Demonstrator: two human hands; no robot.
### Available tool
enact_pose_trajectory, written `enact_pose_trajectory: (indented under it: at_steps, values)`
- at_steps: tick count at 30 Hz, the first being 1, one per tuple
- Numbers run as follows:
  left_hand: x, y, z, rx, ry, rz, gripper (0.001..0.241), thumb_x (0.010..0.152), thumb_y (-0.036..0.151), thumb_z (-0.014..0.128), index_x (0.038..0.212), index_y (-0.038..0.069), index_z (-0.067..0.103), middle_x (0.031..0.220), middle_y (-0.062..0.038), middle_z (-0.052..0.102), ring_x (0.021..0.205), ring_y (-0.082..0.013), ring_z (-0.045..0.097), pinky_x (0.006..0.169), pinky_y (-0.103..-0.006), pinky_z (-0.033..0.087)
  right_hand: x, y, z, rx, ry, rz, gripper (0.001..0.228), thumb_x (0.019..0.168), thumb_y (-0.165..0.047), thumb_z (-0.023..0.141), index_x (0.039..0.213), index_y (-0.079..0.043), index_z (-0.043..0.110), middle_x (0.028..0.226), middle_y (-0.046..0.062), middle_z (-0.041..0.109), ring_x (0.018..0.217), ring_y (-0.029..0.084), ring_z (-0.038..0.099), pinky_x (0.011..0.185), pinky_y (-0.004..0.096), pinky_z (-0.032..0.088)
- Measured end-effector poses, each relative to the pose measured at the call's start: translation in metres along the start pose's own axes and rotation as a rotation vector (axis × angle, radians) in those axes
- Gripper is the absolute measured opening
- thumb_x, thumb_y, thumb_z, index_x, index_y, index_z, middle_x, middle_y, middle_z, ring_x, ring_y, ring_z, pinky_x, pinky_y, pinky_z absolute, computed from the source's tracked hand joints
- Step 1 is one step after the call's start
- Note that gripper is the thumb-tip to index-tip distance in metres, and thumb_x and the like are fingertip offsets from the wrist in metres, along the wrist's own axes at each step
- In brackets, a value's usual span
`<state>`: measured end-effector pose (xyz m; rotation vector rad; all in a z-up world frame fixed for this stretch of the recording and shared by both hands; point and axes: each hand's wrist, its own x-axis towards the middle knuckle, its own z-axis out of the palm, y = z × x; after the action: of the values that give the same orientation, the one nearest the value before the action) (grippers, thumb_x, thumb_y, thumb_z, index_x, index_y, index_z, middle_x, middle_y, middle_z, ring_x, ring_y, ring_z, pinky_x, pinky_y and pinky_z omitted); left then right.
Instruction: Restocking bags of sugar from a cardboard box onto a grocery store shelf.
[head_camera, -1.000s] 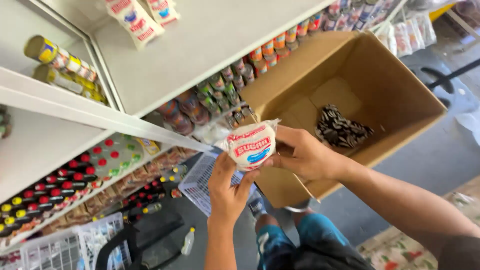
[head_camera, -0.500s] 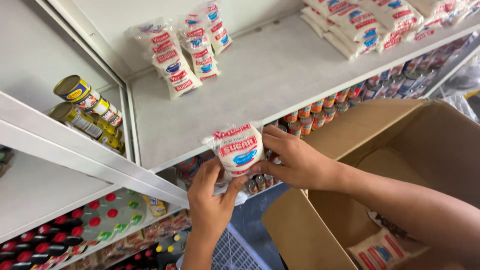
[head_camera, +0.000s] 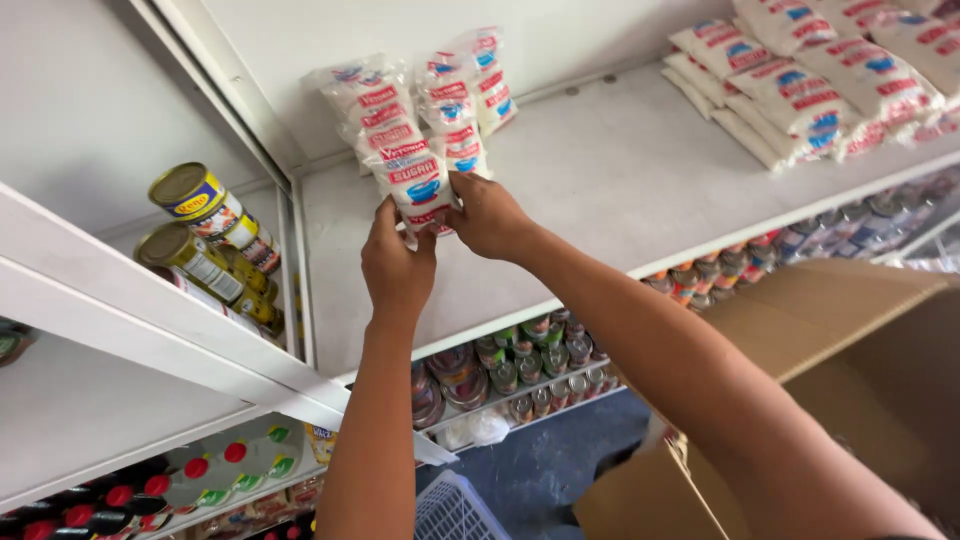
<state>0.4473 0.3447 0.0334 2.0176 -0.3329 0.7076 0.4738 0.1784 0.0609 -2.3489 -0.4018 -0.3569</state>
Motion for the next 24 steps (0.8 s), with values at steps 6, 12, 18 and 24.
enact_pose_trajectory:
  at_steps: [6,12,18,24]
  values:
    - [0.017,-0.027,-0.002,0.204,-0.165,-0.089,0.046,0.090,0.018,0.077,0.133,0.009,0.063,0.105,-0.017,0.074,0.093,-0.0372,0.072,0.081,-0.0479,0.056,-0.013,0.044,0.061,0.039,0.096,-0.135,0.071,0.082,-0.008,0.073,0.143,0.006,0.040,0.128,0.029,0.059,0.111,0.047,0.059,0.091,0.050,0.051]
    - [0.018,-0.073,0.016,0.277,-0.052,0.092,0.044,0.091,0.017,0.080,0.131,0.007,0.064,0.108,-0.019,0.074,0.095,-0.0386,0.070,0.081,-0.0483,0.055,-0.009,0.049,0.055,0.008,0.100,-0.152,0.070,0.086,-0.004,0.072,0.149,-0.007,0.043,0.141,0.024,0.054,0.120,0.048,0.059,0.095,0.050,0.053]
    - [0.008,-0.057,0.017,0.297,-0.019,0.050,0.055,0.088,0.023,0.080,0.134,0.003,0.060,0.105,-0.019,0.073,0.092,-0.0364,0.071,0.078,-0.0457,0.056,-0.008,0.049,0.069,0.015,0.141,-0.190,0.081,0.089,-0.002,0.069,0.159,-0.010,0.031,0.147,0.026,0.046,0.121,0.050,0.058,0.097,0.051,0.054]
    - [-0.002,-0.033,0.008,0.425,0.127,0.270,0.074,0.095,0.029,0.075,0.149,-0.009,0.044,0.135,-0.027,0.061,0.123,-0.0417,0.059,0.105,-0.0525,0.045,-0.024,0.029,0.047,-0.010,0.156,-0.162,0.087,0.085,-0.004,0.069,0.159,-0.003,0.024,0.144,0.028,0.045,0.120,0.049,0.057,0.095,0.049,0.054]
